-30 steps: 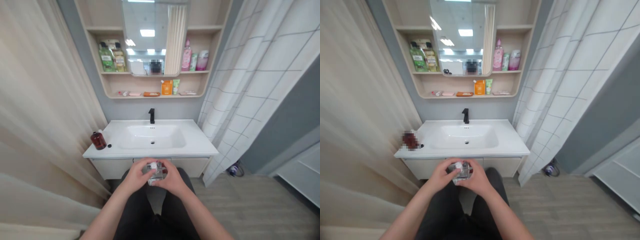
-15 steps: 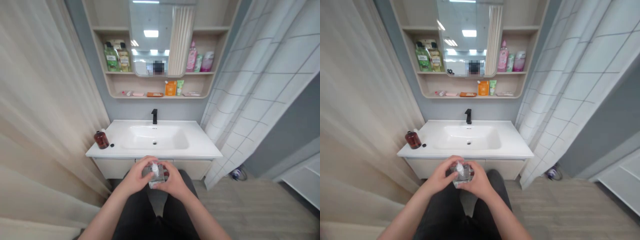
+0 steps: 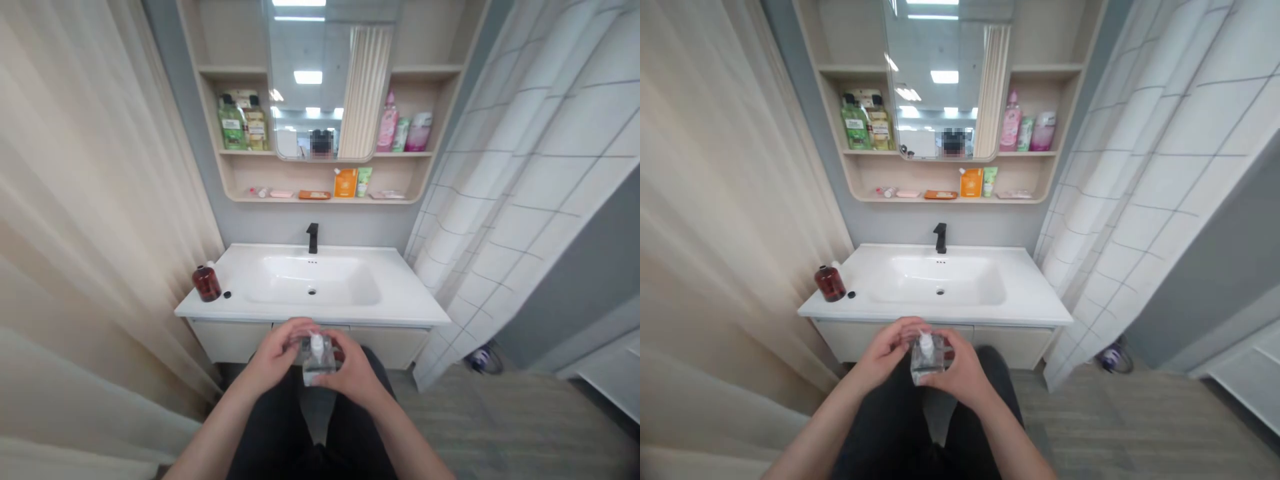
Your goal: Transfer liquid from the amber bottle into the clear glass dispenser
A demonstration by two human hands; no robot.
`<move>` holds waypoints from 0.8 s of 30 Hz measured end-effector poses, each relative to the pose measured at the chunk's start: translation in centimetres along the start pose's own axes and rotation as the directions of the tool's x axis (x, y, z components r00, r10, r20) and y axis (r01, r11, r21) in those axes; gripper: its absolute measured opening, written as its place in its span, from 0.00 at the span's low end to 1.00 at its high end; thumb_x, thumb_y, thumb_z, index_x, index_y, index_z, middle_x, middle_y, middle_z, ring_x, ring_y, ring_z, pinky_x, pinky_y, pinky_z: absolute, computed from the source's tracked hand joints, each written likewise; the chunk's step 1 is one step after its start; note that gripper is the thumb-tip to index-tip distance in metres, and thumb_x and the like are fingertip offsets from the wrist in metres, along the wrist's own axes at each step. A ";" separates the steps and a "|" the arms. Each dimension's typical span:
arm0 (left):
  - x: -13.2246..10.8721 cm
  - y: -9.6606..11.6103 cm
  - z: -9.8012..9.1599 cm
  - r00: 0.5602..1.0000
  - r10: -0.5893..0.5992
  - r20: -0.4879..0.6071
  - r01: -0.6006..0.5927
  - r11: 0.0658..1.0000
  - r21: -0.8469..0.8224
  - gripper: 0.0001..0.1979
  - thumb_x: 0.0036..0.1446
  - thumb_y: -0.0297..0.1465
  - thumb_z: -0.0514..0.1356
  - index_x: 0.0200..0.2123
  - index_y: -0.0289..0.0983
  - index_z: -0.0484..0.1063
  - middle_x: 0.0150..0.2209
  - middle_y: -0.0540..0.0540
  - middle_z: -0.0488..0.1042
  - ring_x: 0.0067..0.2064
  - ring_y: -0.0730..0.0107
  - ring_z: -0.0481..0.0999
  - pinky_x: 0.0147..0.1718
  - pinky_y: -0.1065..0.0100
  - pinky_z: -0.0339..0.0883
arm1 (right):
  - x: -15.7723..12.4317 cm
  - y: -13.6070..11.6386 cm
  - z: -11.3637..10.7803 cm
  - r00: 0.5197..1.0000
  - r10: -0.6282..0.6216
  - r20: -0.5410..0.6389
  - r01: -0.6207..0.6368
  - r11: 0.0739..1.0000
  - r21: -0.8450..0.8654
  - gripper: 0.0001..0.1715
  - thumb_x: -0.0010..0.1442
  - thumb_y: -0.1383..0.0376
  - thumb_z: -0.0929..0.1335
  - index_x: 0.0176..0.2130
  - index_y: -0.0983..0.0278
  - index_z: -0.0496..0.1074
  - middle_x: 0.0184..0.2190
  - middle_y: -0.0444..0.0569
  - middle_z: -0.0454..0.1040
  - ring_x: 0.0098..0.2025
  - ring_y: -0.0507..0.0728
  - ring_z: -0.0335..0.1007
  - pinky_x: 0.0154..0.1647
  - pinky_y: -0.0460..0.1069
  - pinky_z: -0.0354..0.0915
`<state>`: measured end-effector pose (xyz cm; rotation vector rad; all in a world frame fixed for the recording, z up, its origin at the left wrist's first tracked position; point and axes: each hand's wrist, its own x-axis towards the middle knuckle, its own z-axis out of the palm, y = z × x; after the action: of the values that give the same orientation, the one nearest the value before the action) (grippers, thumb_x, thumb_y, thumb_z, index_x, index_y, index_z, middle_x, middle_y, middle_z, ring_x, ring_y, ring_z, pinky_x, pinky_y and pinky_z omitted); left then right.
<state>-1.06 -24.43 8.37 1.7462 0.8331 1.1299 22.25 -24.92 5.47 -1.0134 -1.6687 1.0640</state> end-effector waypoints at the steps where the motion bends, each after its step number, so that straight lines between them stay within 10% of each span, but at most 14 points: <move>1: 0.1 -0.2 0.1 1.000 -0.005 0.007 0.006 1.000 -0.012 0.23 0.72 0.35 0.62 0.67 0.41 0.76 0.61 0.37 0.83 0.63 0.52 0.84 0.68 0.48 0.75 | 0.0 0.1 -0.1 1.000 -0.001 -0.002 0.001 1.000 -0.002 0.49 0.41 0.55 0.89 0.59 0.55 0.78 0.58 0.53 0.82 0.57 0.68 0.82 0.56 0.62 0.79; 6: 0.6 -1.0 0.7 0.993 -0.068 -0.101 0.085 0.981 0.173 0.21 0.65 0.38 0.71 0.60 0.42 0.82 0.57 0.39 0.85 0.58 0.51 0.85 0.65 0.48 0.77 | 0.0 0.8 -0.4 1.000 0.023 -0.020 -0.023 1.000 0.011 0.49 0.41 0.56 0.89 0.59 0.56 0.78 0.57 0.53 0.82 0.55 0.68 0.82 0.54 0.61 0.80; 19: 2.3 -1.0 1.7 0.999 -0.033 0.042 0.030 0.998 0.061 0.25 0.74 0.34 0.60 0.70 0.43 0.75 0.64 0.37 0.81 0.61 0.54 0.83 0.63 0.52 0.78 | 0.4 2.1 -2.2 1.000 0.017 -0.022 -0.017 1.000 -0.009 0.49 0.41 0.57 0.89 0.60 0.55 0.79 0.58 0.53 0.82 0.56 0.68 0.82 0.54 0.61 0.80; 24: 2.6 -0.4 1.2 1.000 0.015 0.023 -0.021 0.961 0.274 0.22 0.69 0.33 0.67 0.64 0.45 0.80 0.64 0.39 0.80 0.64 0.52 0.81 0.68 0.49 0.75 | 0.9 1.9 -2.4 0.999 0.031 -0.013 -0.031 0.999 -0.013 0.50 0.39 0.58 0.90 0.59 0.56 0.80 0.56 0.53 0.83 0.55 0.68 0.82 0.54 0.61 0.80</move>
<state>0.96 -22.37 8.62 1.9920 1.0017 1.0440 24.58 -23.04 4.42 -1.0558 -1.6570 1.0659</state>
